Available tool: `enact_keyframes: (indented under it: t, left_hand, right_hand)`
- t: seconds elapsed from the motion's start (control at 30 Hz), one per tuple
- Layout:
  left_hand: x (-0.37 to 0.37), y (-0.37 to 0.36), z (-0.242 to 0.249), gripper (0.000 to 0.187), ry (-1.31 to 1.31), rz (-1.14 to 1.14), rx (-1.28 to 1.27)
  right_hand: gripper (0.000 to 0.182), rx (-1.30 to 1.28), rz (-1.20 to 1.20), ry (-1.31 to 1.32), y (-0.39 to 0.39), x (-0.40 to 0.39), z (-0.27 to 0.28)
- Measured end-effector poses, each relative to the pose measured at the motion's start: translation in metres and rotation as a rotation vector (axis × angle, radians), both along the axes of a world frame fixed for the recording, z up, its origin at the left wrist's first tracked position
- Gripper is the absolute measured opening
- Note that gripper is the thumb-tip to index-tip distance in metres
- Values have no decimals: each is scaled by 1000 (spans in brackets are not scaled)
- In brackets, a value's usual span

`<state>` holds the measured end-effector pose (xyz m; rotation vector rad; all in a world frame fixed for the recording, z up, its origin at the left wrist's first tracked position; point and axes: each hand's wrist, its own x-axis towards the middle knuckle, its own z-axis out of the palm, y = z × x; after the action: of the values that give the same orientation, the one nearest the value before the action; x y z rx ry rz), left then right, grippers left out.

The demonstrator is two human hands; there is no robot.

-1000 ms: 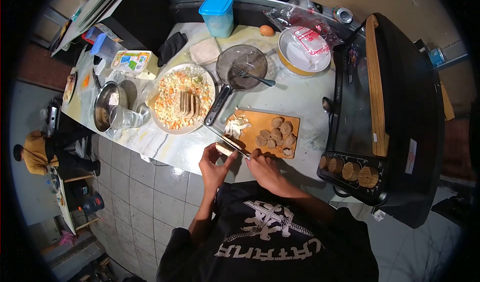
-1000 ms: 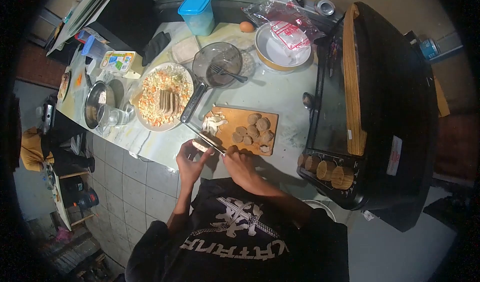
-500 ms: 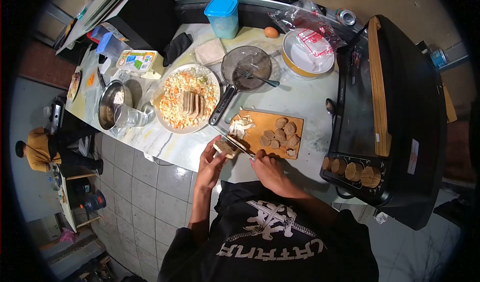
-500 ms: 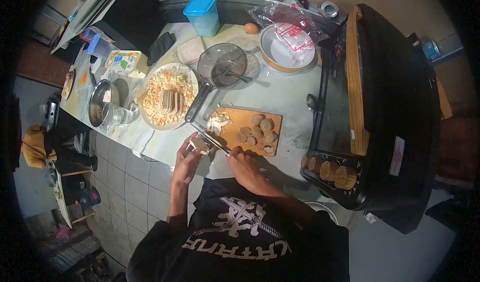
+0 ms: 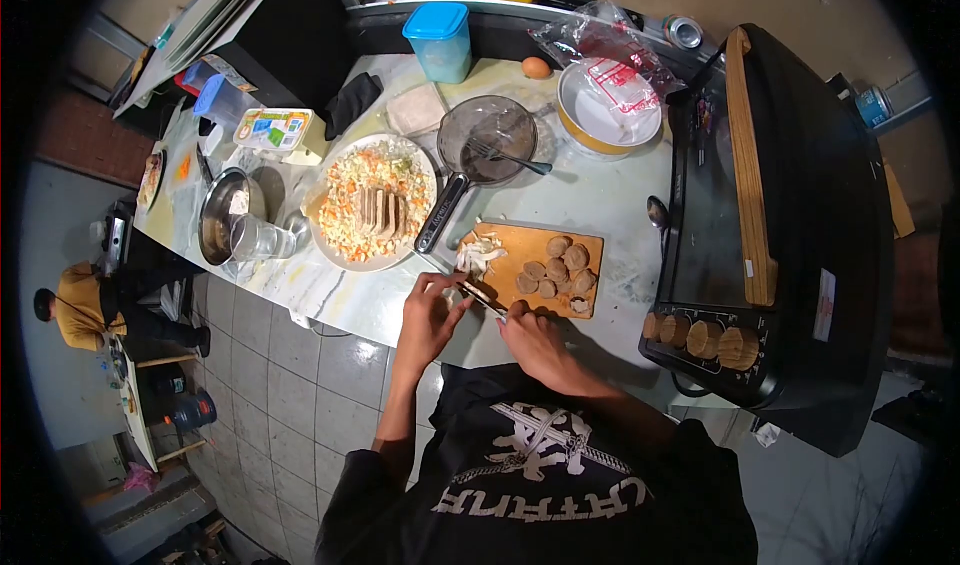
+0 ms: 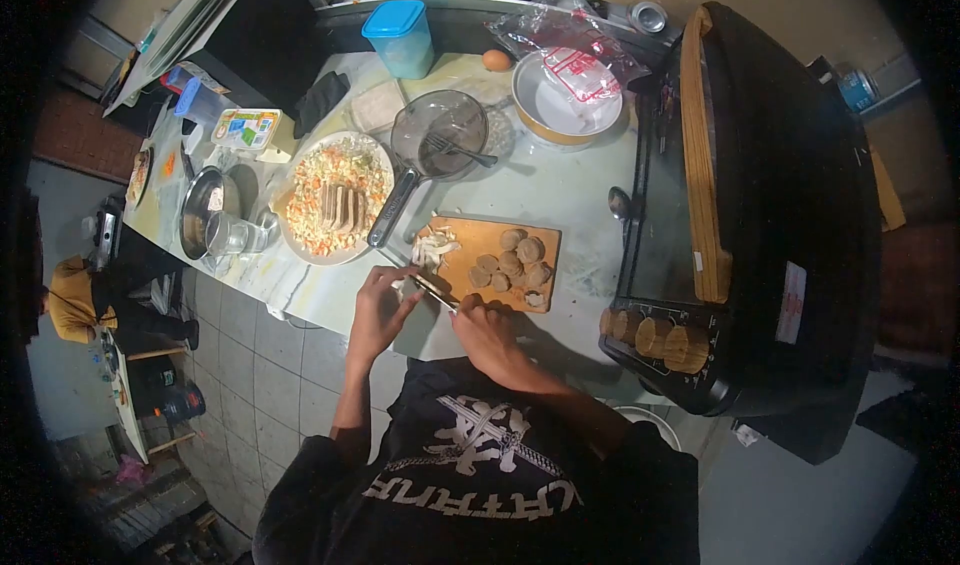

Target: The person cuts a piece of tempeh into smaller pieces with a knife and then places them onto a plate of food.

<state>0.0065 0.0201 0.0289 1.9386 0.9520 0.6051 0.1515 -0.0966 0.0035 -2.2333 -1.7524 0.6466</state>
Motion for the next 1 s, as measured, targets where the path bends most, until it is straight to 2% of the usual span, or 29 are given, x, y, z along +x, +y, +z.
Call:
enact_keyframes:
  t: [0.07, 0.13, 0.23, 0.3, 0.33, 0.4, 0.6, 0.67, 0.73, 0.8, 0.87, 0.9, 0.93, 1.0]
  left_hand:
    - [3, 5, 14, 34, 211, -136, 220]
    - [8, 7, 21, 32, 251, -134, 174]
    - [11, 14, 25, 23, 273, -199, 252]
    - [12, 23, 28, 17, 366, -259, 289]
    - [14, 26, 29, 17, 366, -255, 293]
    - [15, 34, 30, 14, 372, -392, 325]
    - [12, 41, 23, 13, 265, -465, 374]
    - [6, 40, 25, 13, 237, -429, 329]
    - [-4, 38, 31, 12, 191, -389, 303]
    - [-17, 43, 33, 13, -55, -224, 145]
    - [-32, 54, 39, 8, -153, 26, 31]
    - [-37, 60, 41, 7, -209, 158, 115]
    - [-44, 70, 39, 13, -219, 287, 73]
    - [-49, 90, 38, 19, -90, 537, 6]
  right_hand:
    - [31, 22, 25, -42, 0, 0, 0]
    - [30, -4, 6, -43, 0, -2, -2]
    - [29, 100, 49, -135, -4, -3, -6]
    - [29, 76, 40, -98, -5, -4, -6]
    - [29, 51, 31, -61, -5, -4, -5]
    - [29, 72, 39, -66, -7, -5, -4]
    - [32, 60, 1, 63, -11, -3, 8]
    - [31, 93, 10, 80, -12, -3, 10]
    - [30, 4, 61, 148, -12, -3, 24]
    - [29, 0, 45, 169, -12, -6, 20]
    - [32, 20, 16, 146, -13, -7, 16]
    - [32, 16, 27, 144, -13, -6, 16]
    - [33, 20, 23, 126, -13, -6, 17]
    - [34, 31, 32, 105, -10, -4, 19]
